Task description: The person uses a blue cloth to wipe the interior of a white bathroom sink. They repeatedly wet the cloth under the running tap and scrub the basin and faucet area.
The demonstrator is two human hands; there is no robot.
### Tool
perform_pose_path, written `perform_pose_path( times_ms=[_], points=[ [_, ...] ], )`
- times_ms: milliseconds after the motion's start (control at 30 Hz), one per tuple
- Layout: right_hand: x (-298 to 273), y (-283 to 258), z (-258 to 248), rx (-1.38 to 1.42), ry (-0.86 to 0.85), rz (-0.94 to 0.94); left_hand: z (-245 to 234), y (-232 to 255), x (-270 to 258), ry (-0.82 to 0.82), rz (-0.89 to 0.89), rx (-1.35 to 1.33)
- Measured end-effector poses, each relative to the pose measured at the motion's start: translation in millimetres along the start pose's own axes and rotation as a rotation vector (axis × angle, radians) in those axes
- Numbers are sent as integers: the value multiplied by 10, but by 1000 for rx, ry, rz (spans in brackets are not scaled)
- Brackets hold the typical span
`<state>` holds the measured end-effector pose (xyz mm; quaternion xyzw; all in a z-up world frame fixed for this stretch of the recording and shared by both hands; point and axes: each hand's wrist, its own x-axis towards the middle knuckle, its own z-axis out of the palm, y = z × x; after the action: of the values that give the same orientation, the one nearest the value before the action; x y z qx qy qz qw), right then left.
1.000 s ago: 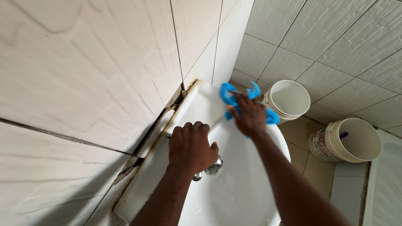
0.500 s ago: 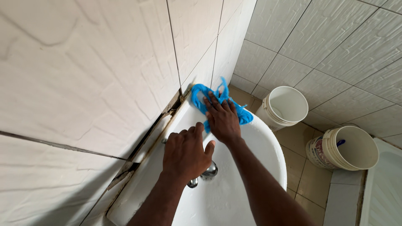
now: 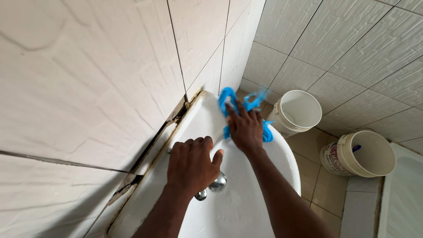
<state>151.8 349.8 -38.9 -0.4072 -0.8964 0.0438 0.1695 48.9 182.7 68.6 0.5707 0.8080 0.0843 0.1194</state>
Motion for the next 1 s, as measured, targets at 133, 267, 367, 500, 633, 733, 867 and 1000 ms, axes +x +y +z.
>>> perform_pose_path(
  times_ms=[133,267,367,500,633,733,867,1000],
  points=[
    [-192,-120,53,11,18,-244,-27,15,-2,20,-11,11],
    [-199,-39,93,23,21,-451,-72,46,-5,-15,-22,-13],
    [-155,219,2,-38,7,-283,-49,43,-28,-78,-59,25],
    [-214,443,-166,-34,-175,33,-9,-5,29,81,2,31],
    [-617,653,-329,-72,-138,45,32,8,3,58,-33,25],
    [-927,709,-434,-82,-112,108,-22,49,9,-31,-106,33],
    [-1349,680,-548,-95,-87,141,-34,98,16,-16,-157,54],
    [-1727,499,-567,-222,-209,211,-30,144,48,-32,-237,88]
  ],
)
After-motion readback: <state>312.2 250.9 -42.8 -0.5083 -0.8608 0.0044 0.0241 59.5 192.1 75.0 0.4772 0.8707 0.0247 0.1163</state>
